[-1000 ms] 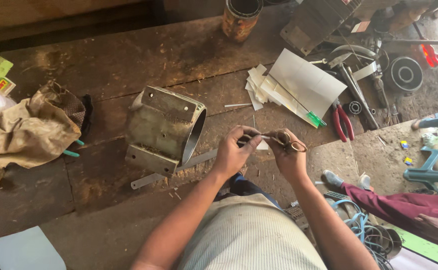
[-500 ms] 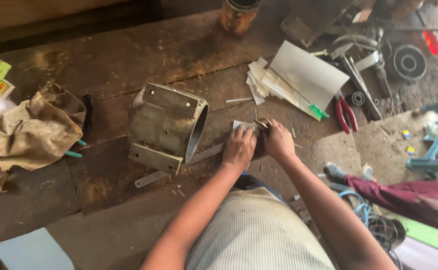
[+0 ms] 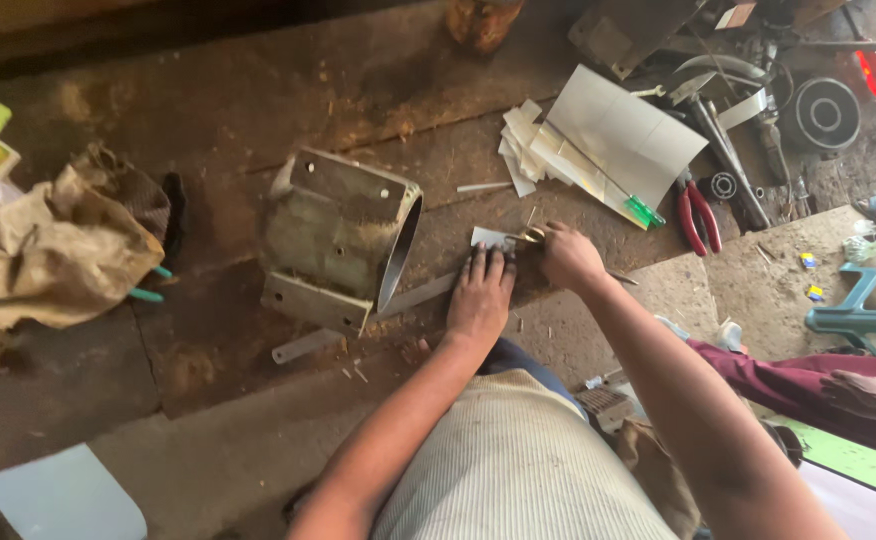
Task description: The person cuts small rectangular pieces of white insulating material using shears and inserts them into the slots of a motor stator core. They repeatedly measure, cut, and place the pieces into the stator slots, occasionally adjusting the stator position on the workbench.
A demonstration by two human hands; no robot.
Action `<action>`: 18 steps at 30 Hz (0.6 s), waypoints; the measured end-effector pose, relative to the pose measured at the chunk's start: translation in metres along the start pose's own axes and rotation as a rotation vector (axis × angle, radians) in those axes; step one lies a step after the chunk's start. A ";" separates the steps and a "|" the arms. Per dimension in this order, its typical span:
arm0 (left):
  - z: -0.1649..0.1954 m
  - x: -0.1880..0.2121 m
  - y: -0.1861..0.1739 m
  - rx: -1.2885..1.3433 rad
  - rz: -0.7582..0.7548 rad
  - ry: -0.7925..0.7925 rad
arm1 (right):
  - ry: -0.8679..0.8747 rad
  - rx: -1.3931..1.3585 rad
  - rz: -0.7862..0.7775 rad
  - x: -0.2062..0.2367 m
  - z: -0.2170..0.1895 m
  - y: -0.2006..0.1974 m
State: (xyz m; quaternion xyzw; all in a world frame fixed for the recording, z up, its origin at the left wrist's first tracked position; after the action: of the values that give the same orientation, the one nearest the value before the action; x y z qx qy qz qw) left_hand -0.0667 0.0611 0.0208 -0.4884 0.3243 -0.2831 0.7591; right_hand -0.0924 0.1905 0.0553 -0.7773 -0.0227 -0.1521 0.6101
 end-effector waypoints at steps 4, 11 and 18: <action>-0.002 -0.002 0.004 0.006 -0.019 -0.020 | -0.178 0.112 0.055 0.016 -0.034 -0.004; 0.012 -0.019 0.009 -0.006 -0.052 -0.036 | 0.173 0.051 -0.009 0.014 0.005 -0.019; 0.045 -0.065 -0.010 0.002 -0.055 0.245 | 0.085 -0.063 0.438 0.032 0.057 -0.070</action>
State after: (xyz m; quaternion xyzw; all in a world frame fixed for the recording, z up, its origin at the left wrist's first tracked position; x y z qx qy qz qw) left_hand -0.0740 0.1311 0.0582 -0.4580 0.4008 -0.3616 0.7063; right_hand -0.0650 0.2583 0.1175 -0.7752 0.1769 -0.0493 0.6045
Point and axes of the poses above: each hand's wrist, its own x-axis away from the middle knuckle, its own y-axis out of the palm, z = x × y, the point moved 9 cm from there along -x, towards the middle knuckle, and after that the axes turned 2 degrees about -y, right-handed, at the moved point
